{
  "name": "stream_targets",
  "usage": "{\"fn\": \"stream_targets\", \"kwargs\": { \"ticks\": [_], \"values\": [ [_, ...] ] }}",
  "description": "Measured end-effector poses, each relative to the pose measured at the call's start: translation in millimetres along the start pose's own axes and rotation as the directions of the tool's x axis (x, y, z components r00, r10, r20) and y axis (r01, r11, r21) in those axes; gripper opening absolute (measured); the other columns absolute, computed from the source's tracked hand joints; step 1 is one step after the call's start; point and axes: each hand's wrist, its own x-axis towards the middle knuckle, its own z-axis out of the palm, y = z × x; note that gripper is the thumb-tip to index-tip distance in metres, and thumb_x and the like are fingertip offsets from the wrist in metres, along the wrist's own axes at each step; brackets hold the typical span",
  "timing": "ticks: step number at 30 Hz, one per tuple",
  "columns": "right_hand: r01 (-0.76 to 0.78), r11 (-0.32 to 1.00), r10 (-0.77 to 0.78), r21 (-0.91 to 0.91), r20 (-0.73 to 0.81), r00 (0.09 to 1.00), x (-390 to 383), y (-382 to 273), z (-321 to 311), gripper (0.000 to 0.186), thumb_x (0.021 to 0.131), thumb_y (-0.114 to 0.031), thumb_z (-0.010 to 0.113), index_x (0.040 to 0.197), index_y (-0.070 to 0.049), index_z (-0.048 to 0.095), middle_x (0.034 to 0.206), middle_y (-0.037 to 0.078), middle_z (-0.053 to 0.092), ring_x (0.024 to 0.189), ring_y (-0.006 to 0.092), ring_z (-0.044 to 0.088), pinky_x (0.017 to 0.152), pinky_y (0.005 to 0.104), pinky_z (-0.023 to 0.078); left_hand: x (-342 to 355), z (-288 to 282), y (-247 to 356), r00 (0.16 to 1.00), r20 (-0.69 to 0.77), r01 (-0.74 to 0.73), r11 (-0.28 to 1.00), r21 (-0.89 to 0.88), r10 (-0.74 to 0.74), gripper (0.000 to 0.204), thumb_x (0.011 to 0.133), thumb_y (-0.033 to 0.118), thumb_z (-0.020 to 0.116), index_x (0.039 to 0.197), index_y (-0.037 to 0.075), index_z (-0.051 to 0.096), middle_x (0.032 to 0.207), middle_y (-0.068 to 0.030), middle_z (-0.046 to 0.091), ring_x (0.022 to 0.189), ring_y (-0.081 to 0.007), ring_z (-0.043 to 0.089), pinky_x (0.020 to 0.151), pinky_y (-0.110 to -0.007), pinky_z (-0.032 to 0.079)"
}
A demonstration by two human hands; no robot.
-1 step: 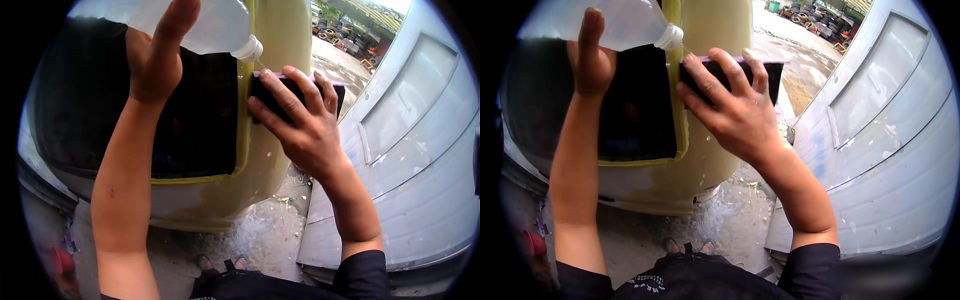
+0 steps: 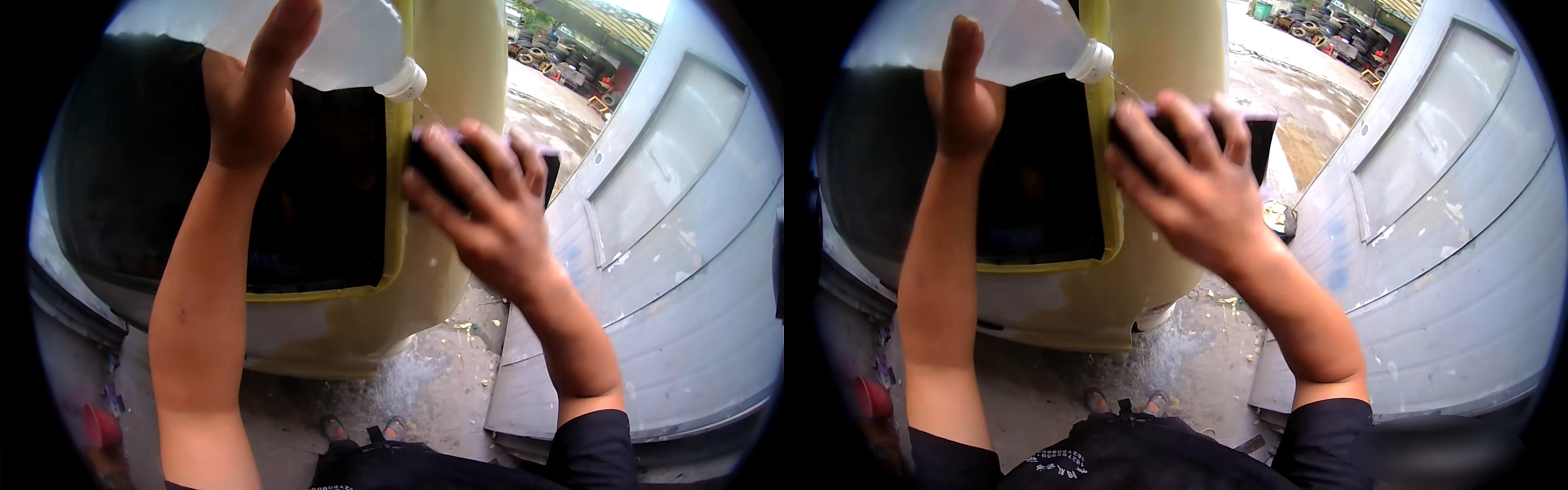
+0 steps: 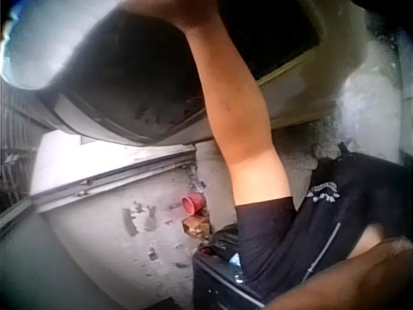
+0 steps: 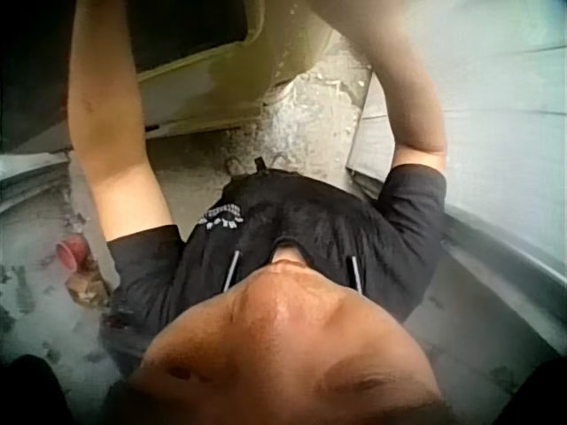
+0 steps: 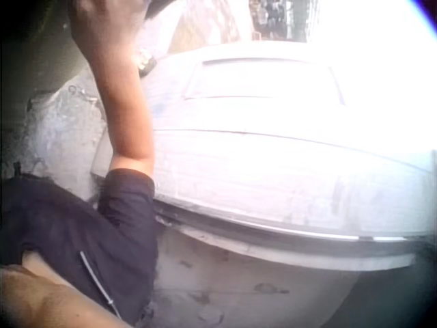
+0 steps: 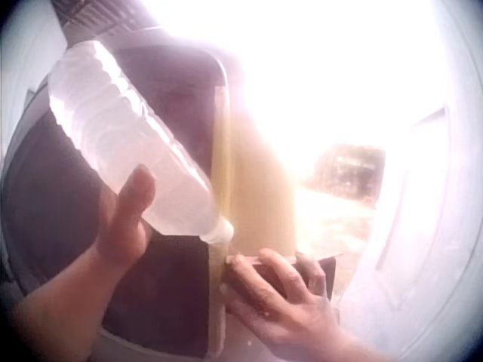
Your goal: The person wet-sands the side of a vehicle using a sanding block, frequently pouring water from a plastic bottle onto the surface while rubbing the block back and forth.
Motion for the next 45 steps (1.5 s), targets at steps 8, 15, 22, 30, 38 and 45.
{"fn": "stream_targets", "kwargs": {
  "ticks": [8,15,22,30,38,45],
  "values": [
    [0.018,0.999,-0.017,-0.038,0.022,1.0,13,13,-3,0.025,0.086,-0.023,0.062,0.108,-0.021,0.073,0.142,0.004,0.057,0.129,0.0306,0.05,0.109,0.0584,0.03,-1,-9,-3,0.999,0.04,0.024,1.0,0.004,-0.024,0.046,0.099,0.025,0.06,0.137,0.002,0.048,0.122,-0.0105,0.06,0.111,-0.0211,0.06,0.097,-0.037,0.048],
    [-0.035,0.999,0.034,0.011,0.036,0.999,-25,-24,-1,0.023,0.087,-0.026,0.065,0.107,-0.022,0.075,0.142,0.003,0.057,0.132,0.0315,0.05,0.11,0.0588,0.029,-2,-1,-3,0.997,-0.057,-0.041,0.996,0.082,0.045,0.051,0.099,0.028,0.063,0.138,0.001,0.046,0.122,-0.0103,0.06,0.112,-0.0212,0.059,0.098,-0.038,0.048],
    [0.031,0.999,-0.031,-0.028,-0.01,0.999,20,20,-1,0.025,0.085,-0.023,0.065,0.108,-0.022,0.074,0.142,0.003,0.057,0.129,0.0297,0.05,0.108,0.0562,0.032,-3,1,-2,0.999,-0.037,-0.027,0.999,-0.019,0.026,0.05,0.099,0.027,0.062,0.139,0.001,0.046,0.124,-0.0102,0.059,0.113,-0.0208,0.058,0.1,-0.037,0.047],
    [0.046,0.998,-0.046,-0.043,-0.007,0.999,28,30,-3,0.027,0.085,-0.022,0.064,0.111,-0.021,0.074,0.142,0.004,0.056,0.129,0.0295,0.05,0.11,0.057,0.029,-6,3,-10,0.988,-0.145,-0.054,0.997,0.05,0.061,0.046,0.1,0.025,0.06,0.137,0.002,0.047,0.124,-0.0101,0.059,0.112,-0.0206,0.059,0.1,-0.037,0.047],
    [-0.01,1.0,0.01,-0.009,0.0,1.0,-4,-1,-1,0.023,0.086,-0.022,0.066,0.107,-0.024,0.075,0.142,0.003,0.057,0.131,0.0297,0.049,0.109,0.0567,0.031,-1,-12,-5,0.998,0.0,-0.061,0.995,0.083,0.061,0.045,0.1,0.026,0.06,0.136,0.001,0.049,0.122,-0.01,0.059,0.111,-0.0202,0.059,0.098,-0.037,0.047],
    [0.031,0.999,-0.03,-0.038,0.022,0.999,14,8,-5,0.025,0.087,-0.023,0.064,0.109,-0.023,0.074,0.139,0.004,0.058,0.129,0.0308,0.05,0.108,0.0573,0.031,-3,-5,-8,0.994,-0.088,-0.067,0.996,0.051,0.071,0.047,0.1,0.026,0.06,0.137,0.001,0.048,0.124,-0.0102,0.059,0.113,-0.0217,0.058,0.1,-0.037,0.046]
  ]
}}
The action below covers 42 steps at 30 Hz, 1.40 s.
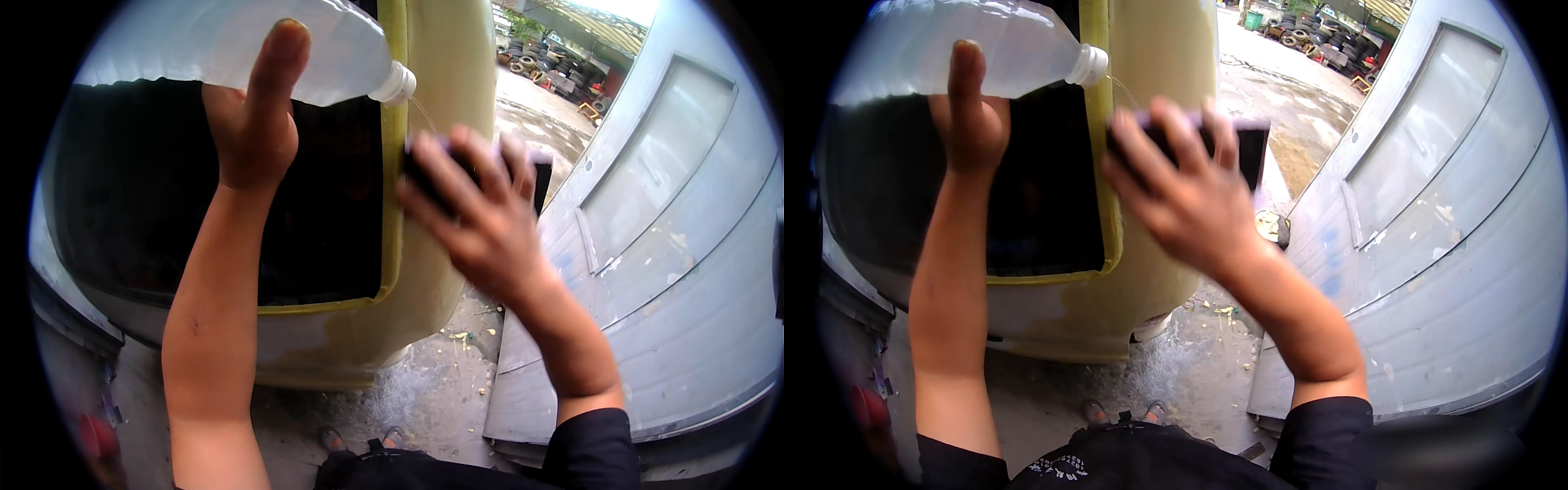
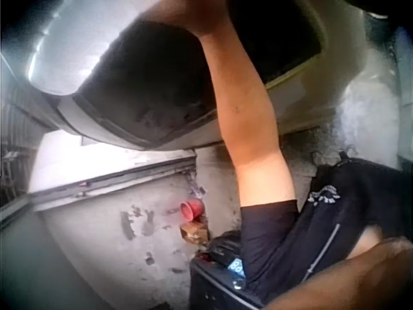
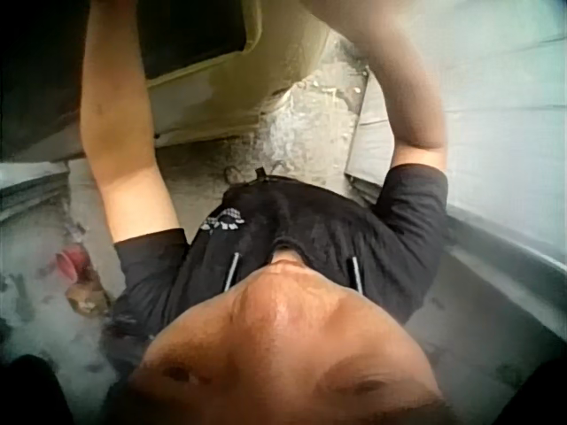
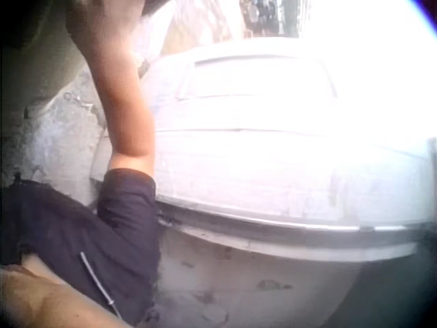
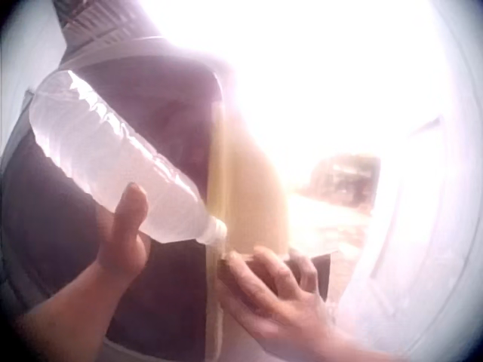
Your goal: The person wet-sands the side of a vehicle using a sanding block, frequently pouring water from a plastic bottle onto the surface while rubbing the block back and forth.
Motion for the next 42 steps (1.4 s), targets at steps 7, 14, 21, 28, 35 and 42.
{"fn": "stream_targets", "kwargs": {
  "ticks": [7,14,21,28,35,42],
  "values": [
    [-0.007,1.0,0.007,0.016,-0.012,1.0,29,31,-3,0.031,0.085,-0.017,0.066,0.114,-0.023,0.074,0.143,0.004,0.057,0.13,0.0306,0.05,0.11,0.0546,0.03,2,3,3,0.998,-0.034,0.045,0.999,0.0,-0.044,0.043,0.095,0.034,0.069,0.121,0.003,0.058,0.108,-0.0047,0.063,0.099,-0.0152,0.059,0.09,-0.031,0.047],
    [-0.014,1.0,0.014,0.02,0.01,1.0,-6,-8,-1,0.024,0.088,-0.021,0.064,0.109,-0.025,0.075,0.145,0.003,0.055,0.133,0.0304,0.048,0.114,0.0571,0.027,11,4,9,0.997,-0.069,0.047,0.999,0.004,-0.046,0.04,0.094,0.04,0.073,0.112,0.005,0.062,0.098,-0.0003,0.063,0.091,-0.0106,0.058,0.085,-0.025,0.046],
    [0.039,0.999,-0.04,-0.027,-0.043,0.998,68,56,-1,0.029,0.086,-0.018,0.065,0.113,-0.024,0.073,0.141,0.004,0.055,0.131,0.0286,0.048,0.111,0.0579,0.031,8,6,9,0.982,-0.16,0.098,0.995,-0.001,-0.096,0.045,0.094,0.042,0.072,0.115,0.004,0.06,0.102,-0.0018,0.062,0.094,-0.0114,0.057,0.089,-0.028,0.047],
    [-0.012,1.0,0.013,0.026,-0.032,0.999,28,24,2,0.028,0.084,-0.019,0.067,0.111,-0.024,0.074,0.142,0.004,0.056,0.134,0.029,0.047,0.114,0.0575,0.026,4,2,3,0.988,-0.14,0.066,0.997,0.048,-0.059,0.046,0.096,0.042,0.069,0.119,0.003,0.059,0.108,-0.0032,0.061,0.1,-0.0129,0.058,0.092,-0.029,0.047],
    [0.023,1.0,-0.023,-0.006,-0.033,0.999,57,45,2,0.033,0.084,-0.012,0.065,0.114,-0.024,0.073,0.143,0.004,0.055,0.134,0.0294,0.047,0.114,0.0581,0.027,3,5,7,0.985,-0.164,0.06,0.996,0.059,-0.05,0.051,0.097,0.044,0.068,0.125,0.002,0.056,0.114,-0.0059,0.06,0.107,-0.0164,0.058,0.096,-0.033,0.047],
    [0.06,0.997,-0.063,-0.059,-0.064,0.996,94,78,-3,0.031,0.085,-0.015,0.067,0.114,-0.024,0.072,0.141,0.005,0.056,0.13,0.0302,0.05,0.111,0.0575,0.032,1,10,3,0.978,-0.204,0.063,0.996,0.058,-0.05,0.057,0.097,0.046,0.067,0.129,0.002,0.052,0.118,-0.0073,0.059,0.111,-0.0186,0.057,0.1,-0.035,0.046]
  ]
}}
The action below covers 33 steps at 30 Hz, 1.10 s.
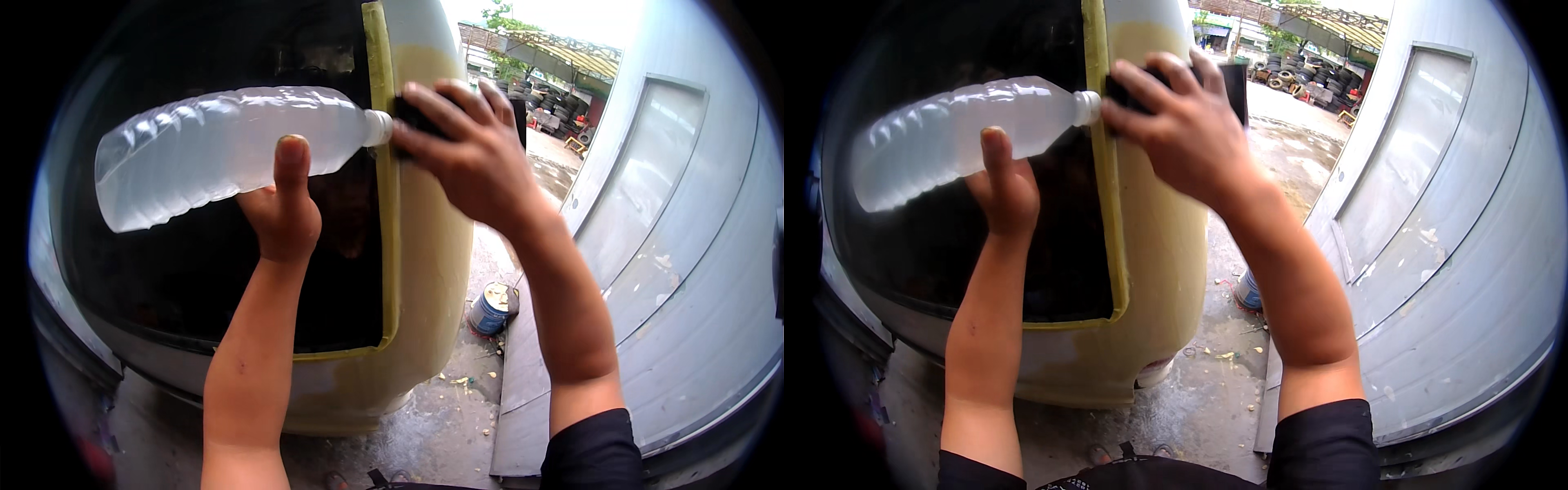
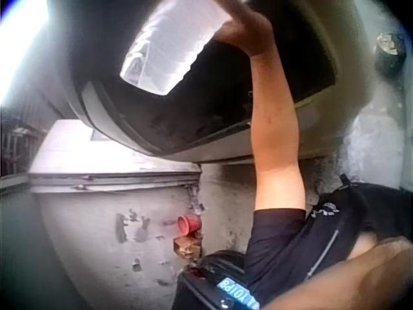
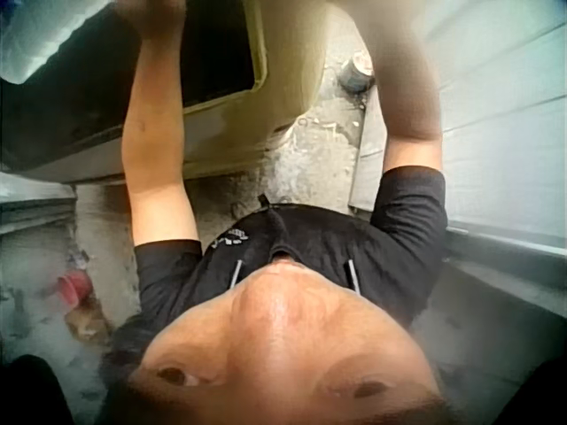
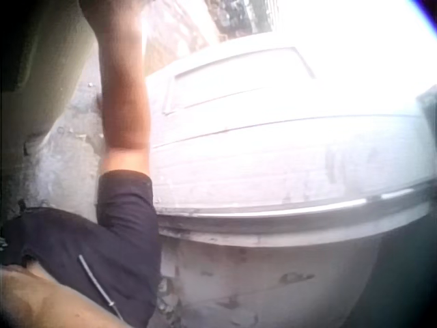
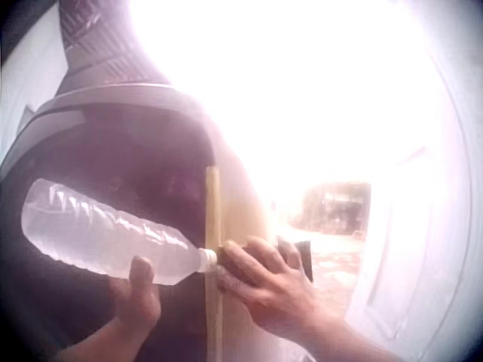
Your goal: The person wet-sands the side of a vehicle using a sanding block, frequently pouring water from a plastic bottle onto the surface while rubbing the block back and forth.
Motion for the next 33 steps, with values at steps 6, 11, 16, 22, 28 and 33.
{"fn": "stream_targets", "kwargs": {
  "ticks": [6,11,16,22,28,33],
  "values": [
    [0.02,1.0,-0.02,0.005,0.064,0.998,-10,-19,-3,0.034,0.087,-0.014,0.065,0.118,-0.026,0.073,0.142,0.003,0.055,0.133,0.0292,0.047,0.113,0.058,0.029,3,-8,7,0.998,0.039,0.05,0.997,0.052,-0.052,0.061,0.096,0.05,0.066,0.133,0.004,0.046,0.12,-0.009,0.054,0.114,-0.0205,0.056,0.102,-0.037,0.047],
    [0.057,0.997,-0.057,-0.058,0.008,0.998,19,16,-3,0.034,0.085,-0.018,0.069,0.118,-0.026,0.072,0.138,0.002,0.057,0.128,0.0282,0.051,0.11,0.0555,0.034,1,1,2,1.0,0.028,-0.005,0.999,0.054,0.004,0.062,0.096,0.049,0.066,0.134,0.004,0.046,0.122,-0.0093,0.054,0.115,-0.0209,0.056,0.103,-0.037,0.047],
    [0.105,0.992,-0.106,-0.066,-0.002,0.994,23,21,0,0.031,0.086,-0.016,0.067,0.115,-0.024,0.072,0.139,0.003,0.056,0.129,0.0281,0.051,0.11,0.0563,0.033,0,-1,1,1.0,-0.01,0.015,1.0,0.013,-0.015,0.06,0.095,0.046,0.069,0.132,0.003,0.049,0.122,-0.0088,0.058,0.114,-0.0203,0.057,0.103,-0.037,0.045],
    [0.078,0.991,-0.077,-0.112,0.009,0.997,34,24,0,0.03,0.088,-0.02,0.068,0.118,-0.026,0.072,0.139,0.003,0.057,0.131,0.029,0.05,0.11,0.0571,0.035,1,2,5,0.999,-0.014,0.038,0.998,-0.048,-0.039,0.058,0.095,0.044,0.07,0.132,0.003,0.05,0.12,-0.0077,0.059,0.11,-0.019,0.059,0.101,-0.036,0.047],
    [0.077,0.995,-0.076,-0.07,0.021,0.997,17,9,-1,0.028,0.087,-0.02,0.07,0.114,-0.023,0.073,0.138,0.003,0.06,0.128,0.0264,0.053,0.11,0.0504,0.035,0,-2,7,0.998,0.054,0.038,0.999,0.02,-0.039,0.059,0.097,0.048,0.065,0.133,0.006,0.046,0.121,-0.0085,0.054,0.116,-0.0205,0.056,0.103,-0.038,0.047],
    [0.05,0.999,-0.049,0.016,-0.05,0.998,-4,-4,6,0.027,0.085,-0.018,0.069,0.11,-0.023,0.074,0.137,0.002,0.059,0.127,0.0273,0.052,0.11,0.0524,0.034,1,-5,4,1.0,-0.018,0.021,0.999,-0.033,-0.021,0.058,0.097,0.045,0.067,0.133,0.004,0.048,0.121,-0.0074,0.056,0.116,-0.019,0.056,0.102,-0.036,0.047]
  ]
}}
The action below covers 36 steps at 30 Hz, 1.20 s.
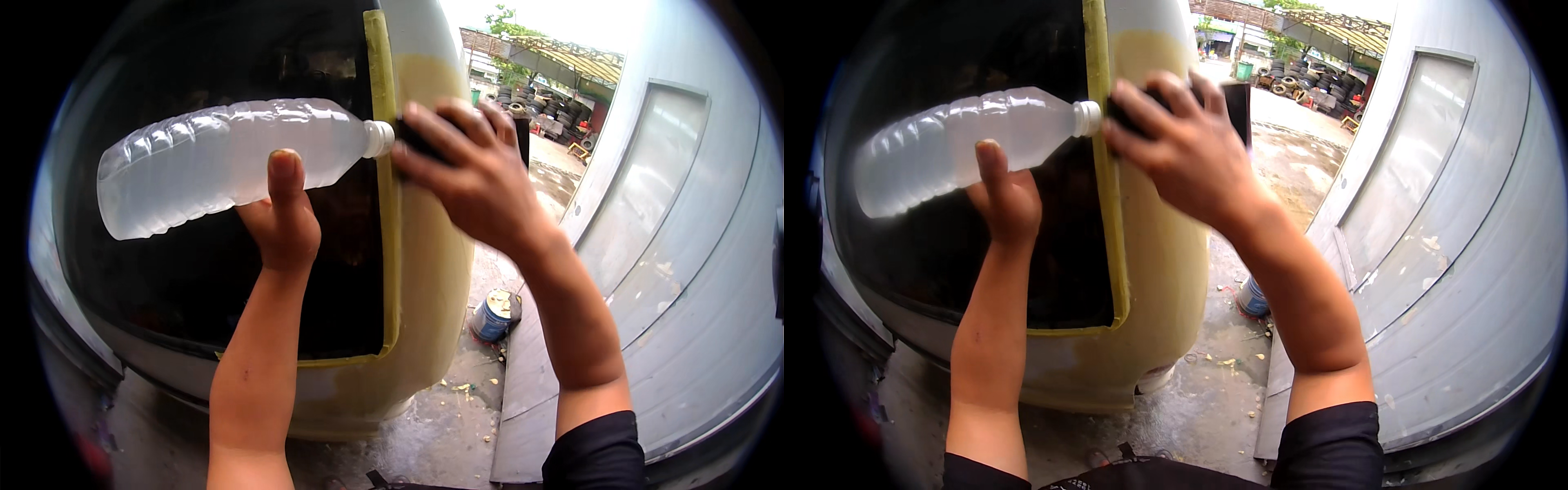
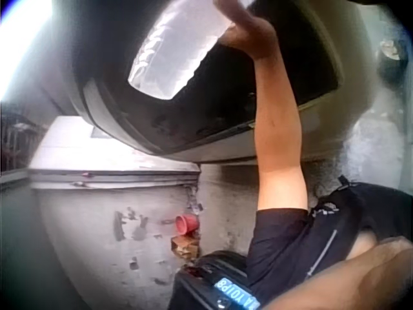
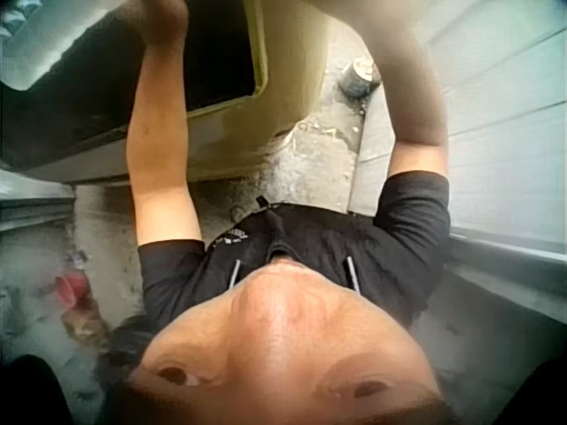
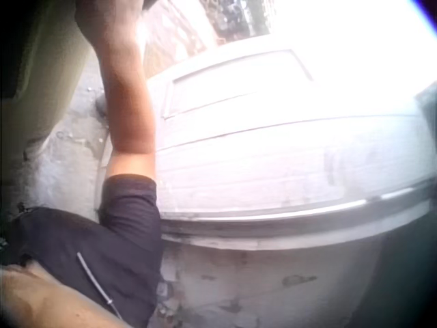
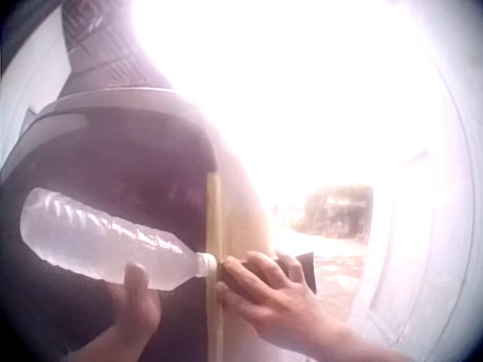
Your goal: The person wet-sands the side of a vehicle using a sanding block, frequently pouring water from a plastic bottle onto the surface while rubbing the block back and forth.
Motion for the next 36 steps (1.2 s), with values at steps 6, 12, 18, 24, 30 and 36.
{"fn": "stream_targets", "kwargs": {
  "ticks": [6,12,18,24,30,36],
  "values": [
    [0.05,0.999,-0.05,-0.001,-0.037,0.998,44,56,8,0.03,0.088,-0.021,0.07,0.117,-0.024,0.071,0.138,0.004,0.057,0.127,0.0294,0.053,0.106,0.0501,0.038,-3,5,-2,0.999,0.021,0.032,0.998,-0.058,-0.031,0.053,0.097,0.041,0.067,0.13,0.003,0.051,0.118,-0.0054,0.058,0.111,-0.0158,0.056,0.099,-0.033,0.047],
    [-0.014,0.997,0.014,0.082,-0.005,1.0,-37,-30,-1,0.031,0.082,-0.017,0.07,0.113,-0.024,0.072,0.136,0.003,0.057,0.124,0.0276,0.051,0.109,0.0528,0.034,0,1,1,1.0,0.024,-0.002,1.0,-0.01,0.002,0.052,0.097,0.041,0.068,0.129,0.003,0.051,0.116,-0.0051,0.058,0.109,-0.0143,0.057,0.097,-0.032,0.048],
    [0.036,0.998,-0.034,0.055,-0.047,0.998,38,51,6,0.033,0.083,-0.019,0.073,0.116,-0.025,0.073,0.138,0.003,0.058,0.128,0.0289,0.052,0.106,0.0494,0.038,-1,4,-4,0.999,0.032,0.026,0.997,-0.07,-0.024,0.058,0.097,0.042,0.068,0.134,0.003,0.046,0.122,-0.0071,0.056,0.112,-0.0167,0.058,0.101,-0.035,0.048],
    [0.037,0.999,-0.037,0.007,-0.027,0.999,3,19,7,0.035,0.08,-0.014,0.068,0.113,-0.027,0.072,0.137,0.001,0.056,0.126,0.0288,0.05,0.106,0.0527,0.036,1,5,-2,0.999,0.015,0.033,0.996,-0.08,-0.032,0.048,0.096,0.039,0.069,0.125,0.004,0.054,0.11,-0.0032,0.059,0.102,-0.0121,0.057,0.092,-0.03,0.048],
    [-0.158,0.983,0.145,0.099,0.123,0.982,-91,-94,-16,0.026,0.087,-0.021,0.062,0.11,-0.021,0.073,0.142,0.006,0.056,0.132,0.0313,0.048,0.11,0.0574,0.03,1,5,-1,0.998,0.068,-0.01,1.0,-0.028,0.012,0.044,0.097,0.037,0.069,0.121,0.003,0.056,0.103,-0.0014,0.059,0.095,-0.0092,0.056,0.089,-0.027,0.046],
    [-0.15,0.985,0.144,0.089,0.078,0.987,-83,-74,-8,0.027,0.086,-0.021,0.064,0.111,-0.024,0.073,0.143,0.003,0.056,0.132,0.03,0.049,0.109,0.0569,0.032,7,5,-7,0.992,0.087,-0.086,0.996,-0.019,0.088,0.042,0.097,0.038,0.069,0.118,0.003,0.058,0.105,-0.0023,0.06,0.097,-0.01,0.057,0.09,-0.027,0.047]
  ]
}}
